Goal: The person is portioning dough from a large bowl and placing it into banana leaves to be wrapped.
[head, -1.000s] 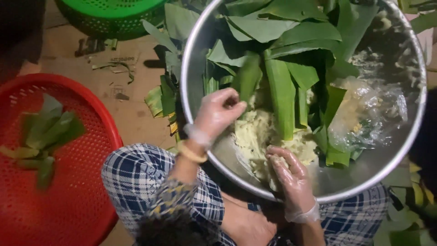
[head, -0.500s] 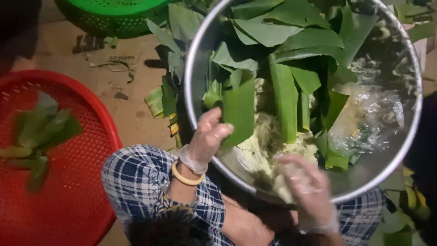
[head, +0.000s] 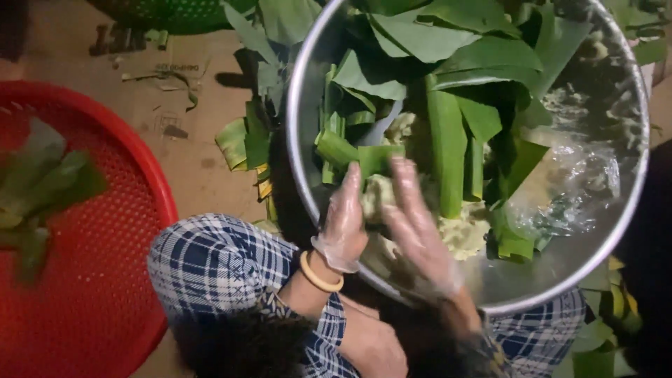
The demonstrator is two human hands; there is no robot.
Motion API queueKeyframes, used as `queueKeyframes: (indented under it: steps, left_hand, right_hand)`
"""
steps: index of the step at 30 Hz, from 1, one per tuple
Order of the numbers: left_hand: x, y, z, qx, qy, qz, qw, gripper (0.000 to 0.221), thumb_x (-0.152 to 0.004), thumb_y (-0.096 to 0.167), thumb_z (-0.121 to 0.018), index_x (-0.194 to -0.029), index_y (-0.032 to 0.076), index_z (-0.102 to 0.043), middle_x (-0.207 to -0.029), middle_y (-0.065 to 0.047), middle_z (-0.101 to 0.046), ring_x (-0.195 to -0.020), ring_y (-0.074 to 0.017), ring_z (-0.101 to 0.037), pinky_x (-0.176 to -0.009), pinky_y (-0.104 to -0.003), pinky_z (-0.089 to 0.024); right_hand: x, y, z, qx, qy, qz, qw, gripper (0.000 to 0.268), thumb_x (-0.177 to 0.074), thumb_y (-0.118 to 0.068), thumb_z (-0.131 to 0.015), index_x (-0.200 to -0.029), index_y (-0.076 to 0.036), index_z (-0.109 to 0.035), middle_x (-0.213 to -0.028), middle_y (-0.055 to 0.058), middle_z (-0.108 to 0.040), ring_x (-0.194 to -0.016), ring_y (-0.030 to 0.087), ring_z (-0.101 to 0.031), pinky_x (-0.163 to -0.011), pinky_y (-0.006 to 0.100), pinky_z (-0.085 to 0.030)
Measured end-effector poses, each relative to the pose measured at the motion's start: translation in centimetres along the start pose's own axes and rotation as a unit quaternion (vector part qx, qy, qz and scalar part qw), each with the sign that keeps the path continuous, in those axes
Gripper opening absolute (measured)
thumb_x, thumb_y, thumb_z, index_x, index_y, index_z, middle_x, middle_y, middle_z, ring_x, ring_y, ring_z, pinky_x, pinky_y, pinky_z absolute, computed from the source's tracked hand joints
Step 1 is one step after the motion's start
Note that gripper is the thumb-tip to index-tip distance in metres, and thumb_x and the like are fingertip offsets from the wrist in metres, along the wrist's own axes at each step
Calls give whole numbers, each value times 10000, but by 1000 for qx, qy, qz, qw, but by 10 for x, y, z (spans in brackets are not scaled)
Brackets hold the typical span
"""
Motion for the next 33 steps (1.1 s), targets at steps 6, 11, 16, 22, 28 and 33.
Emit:
queueKeyframes:
  steps: [6,11,16,22,28,33]
  left_hand:
    - [3,28,-19,83,21,90,992,485,-1039,113,-415,-1441,-151,-358,-1410,-395,-407,-1347,-481,-378,-1175,-515,-218]
    - [4,-4,-58,194,90,129,968,505,-1098,290,-400,-1308,-166,-452,-1350,-401,-520,-1295,-457,-527,-1114,-510,-403]
    - [-5,28,-24,411,61,154,897,598,-1041,492,-425,-1419,33,-493,-1451,-197,-545,-1281,-220,-549,-1078,-424,-468]
    - [0,-27,-56,379,50,238,893,664,-1041,518,-336,-1442,4,-460,-1409,-258,-551,-1317,-272,-495,-1152,-485,-331]
    - [8,-19,-47,338,65,75,936,561,-1117,379,-325,-1446,-56,-454,-1507,-308,-423,-1363,-322,-470,-1171,-485,-336]
    - [-6,6,-12,385,67,195,899,607,-1022,500,-494,-1360,2,-579,-1226,-107,-578,-1115,-170,-538,-1092,-389,-448]
  right_hand:
    - [41,24,-29,538,136,84,828,834,-763,-150,-554,-1580,-152,-384,-1670,69,-311,-1488,366,-340,-1151,658,-224]
    - [13,-4,-13,460,-152,-124,866,1088,-699,-408,-692,-1628,-204,-165,-1705,62,-135,-1522,442,-111,-1060,781,-230]
    - [24,-6,46,129,-52,0,990,695,-952,-238,-531,-1607,-248,-298,-1715,63,-110,-1544,415,32,-1189,664,-75]
    - [38,15,-11,422,95,-22,901,614,-1028,-375,-487,-1617,-362,-314,-1719,36,-136,-1526,454,10,-1088,782,-168]
    - [14,-21,6,264,38,-65,962,617,-1028,-388,-467,-1614,-315,-289,-1714,124,-88,-1522,501,-62,-1135,720,-198]
    - [21,-26,27,-185,121,-136,966,788,-1017,-329,-521,-1645,-250,-51,-1720,137,96,-1560,434,-3,-1190,651,-87]
Point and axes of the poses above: each hand's wrist, its own x-axis away from the middle knuckle, its own z-axis out of the back of the hand, y = z × x, the point moved 3 cm from there along -x, towards the middle knuckle
